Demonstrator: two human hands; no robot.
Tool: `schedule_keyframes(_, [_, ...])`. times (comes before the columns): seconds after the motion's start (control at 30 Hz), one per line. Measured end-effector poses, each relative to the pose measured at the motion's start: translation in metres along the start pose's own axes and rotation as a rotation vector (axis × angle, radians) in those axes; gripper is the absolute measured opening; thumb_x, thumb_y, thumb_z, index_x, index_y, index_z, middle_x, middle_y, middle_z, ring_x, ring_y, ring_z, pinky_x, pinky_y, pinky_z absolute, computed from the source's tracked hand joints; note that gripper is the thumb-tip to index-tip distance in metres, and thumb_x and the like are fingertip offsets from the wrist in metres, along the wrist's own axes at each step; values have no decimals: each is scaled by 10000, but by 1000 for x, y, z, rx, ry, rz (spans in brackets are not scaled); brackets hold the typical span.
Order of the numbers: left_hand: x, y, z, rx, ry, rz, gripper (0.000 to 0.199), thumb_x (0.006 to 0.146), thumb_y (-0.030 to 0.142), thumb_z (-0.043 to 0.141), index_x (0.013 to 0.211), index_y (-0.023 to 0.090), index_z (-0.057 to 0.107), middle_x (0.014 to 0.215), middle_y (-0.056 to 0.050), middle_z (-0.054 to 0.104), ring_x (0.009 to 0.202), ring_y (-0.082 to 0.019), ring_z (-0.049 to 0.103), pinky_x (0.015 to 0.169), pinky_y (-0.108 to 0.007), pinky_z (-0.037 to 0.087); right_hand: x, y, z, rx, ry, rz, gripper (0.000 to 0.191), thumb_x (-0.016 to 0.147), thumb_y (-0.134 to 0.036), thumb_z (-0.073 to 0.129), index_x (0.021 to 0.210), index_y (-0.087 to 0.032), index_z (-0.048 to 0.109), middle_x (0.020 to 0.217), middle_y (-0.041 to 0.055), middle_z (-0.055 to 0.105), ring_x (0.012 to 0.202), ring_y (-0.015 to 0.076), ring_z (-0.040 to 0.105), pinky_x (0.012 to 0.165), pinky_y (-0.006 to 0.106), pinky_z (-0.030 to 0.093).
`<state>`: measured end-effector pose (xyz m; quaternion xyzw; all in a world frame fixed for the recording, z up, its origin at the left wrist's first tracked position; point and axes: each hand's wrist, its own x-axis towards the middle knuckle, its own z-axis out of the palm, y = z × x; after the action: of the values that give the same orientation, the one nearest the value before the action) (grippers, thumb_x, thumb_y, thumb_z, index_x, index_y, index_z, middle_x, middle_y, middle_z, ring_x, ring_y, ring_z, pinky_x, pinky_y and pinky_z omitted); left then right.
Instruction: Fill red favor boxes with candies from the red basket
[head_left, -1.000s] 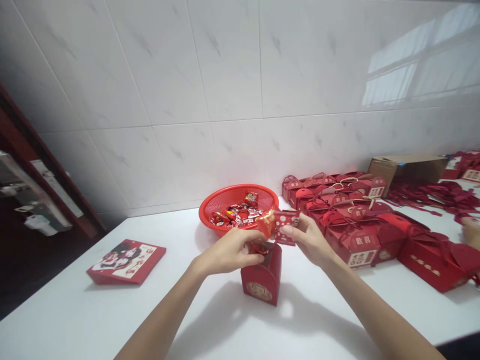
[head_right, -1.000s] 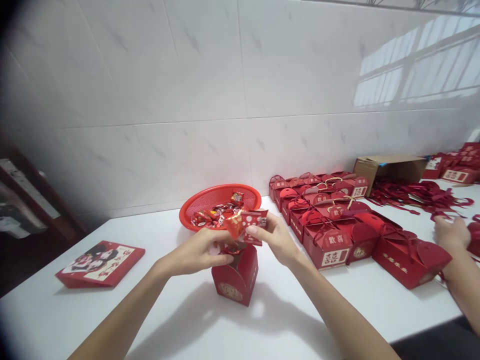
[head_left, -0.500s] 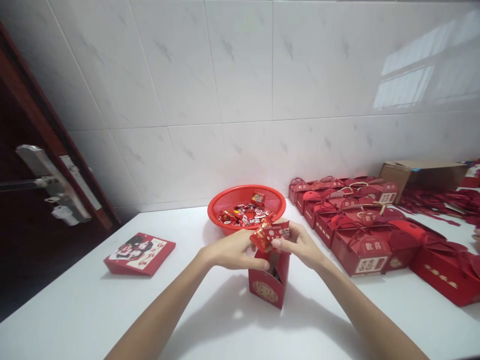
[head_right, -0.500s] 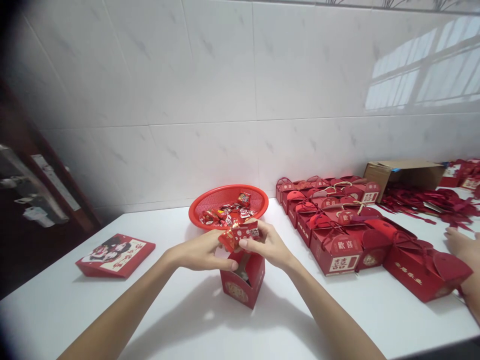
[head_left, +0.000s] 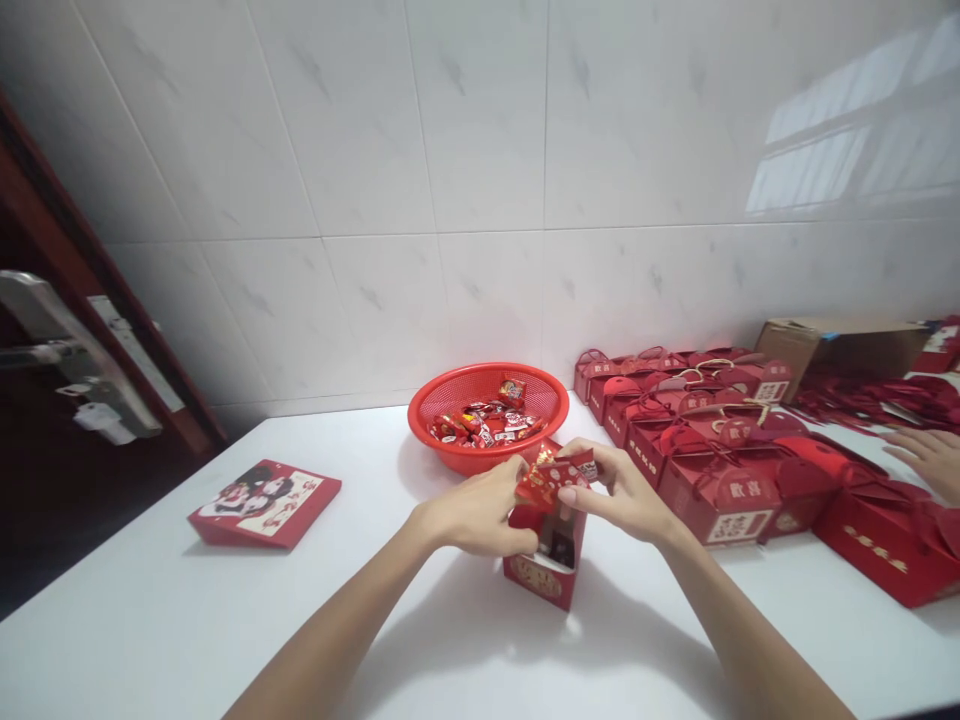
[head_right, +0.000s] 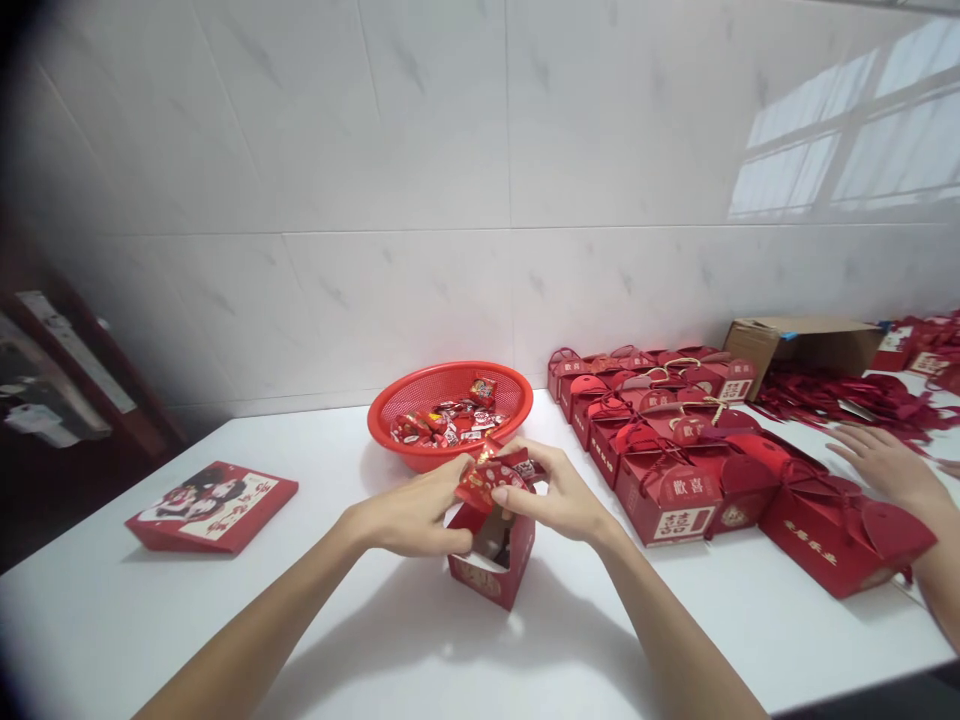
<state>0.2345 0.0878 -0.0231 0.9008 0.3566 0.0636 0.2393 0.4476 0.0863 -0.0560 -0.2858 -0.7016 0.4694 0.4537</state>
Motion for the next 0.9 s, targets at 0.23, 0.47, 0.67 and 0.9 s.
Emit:
schedule_keyframes(0.23, [4, -6, 2, 24, 93, -106, 272, 832, 430, 592, 1005, 221, 608, 955, -40, 541, 845, -229, 559, 702, -309, 449, -4, -3, -19, -230, -121, 9, 237, 794, -398, 720, 901, -187, 697, 756, -4, 614, 653, 138, 489, 604, 247, 410])
schedule_keyframes(0.47, [0, -17, 10, -67, 118, -49, 451, 856, 142, 387, 1251, 245, 578, 1179, -73, 561, 1038, -226, 575, 897, -351, 485, -5, -1, -16, -330, -279, 28, 245, 862, -334, 650, 1063, -203, 704, 868, 16, 687, 663, 139, 508, 610, 245, 406])
schedule_keyframes(0.67, [-9, -24, 11, -154, 112, -117, 690, 814, 235, 553, 1486, 240, 396, 1418, -111, 521, 1174, -284, 561, 928, -384, 506, -4, 1, -19, -345, -304, 29, 279, 873, -385, 656, 1088, -212, 694, 946, 28, 703, 741, 165, 569, 667, 259, 450])
schedule_keyframes(0.9, [-12, -21, 8, -196, 132, -56, 786, 777, 236, 616, 1520, 280, 364, 1529, -67, 459, 1326, -325, 473, 1041, -430, 449, 1, 8, -2, -72, -20, 207, 292, 802, -437, 712, 931, -190, 626, 692, -23, 602, 548, 138, 549, 504, 253, 442])
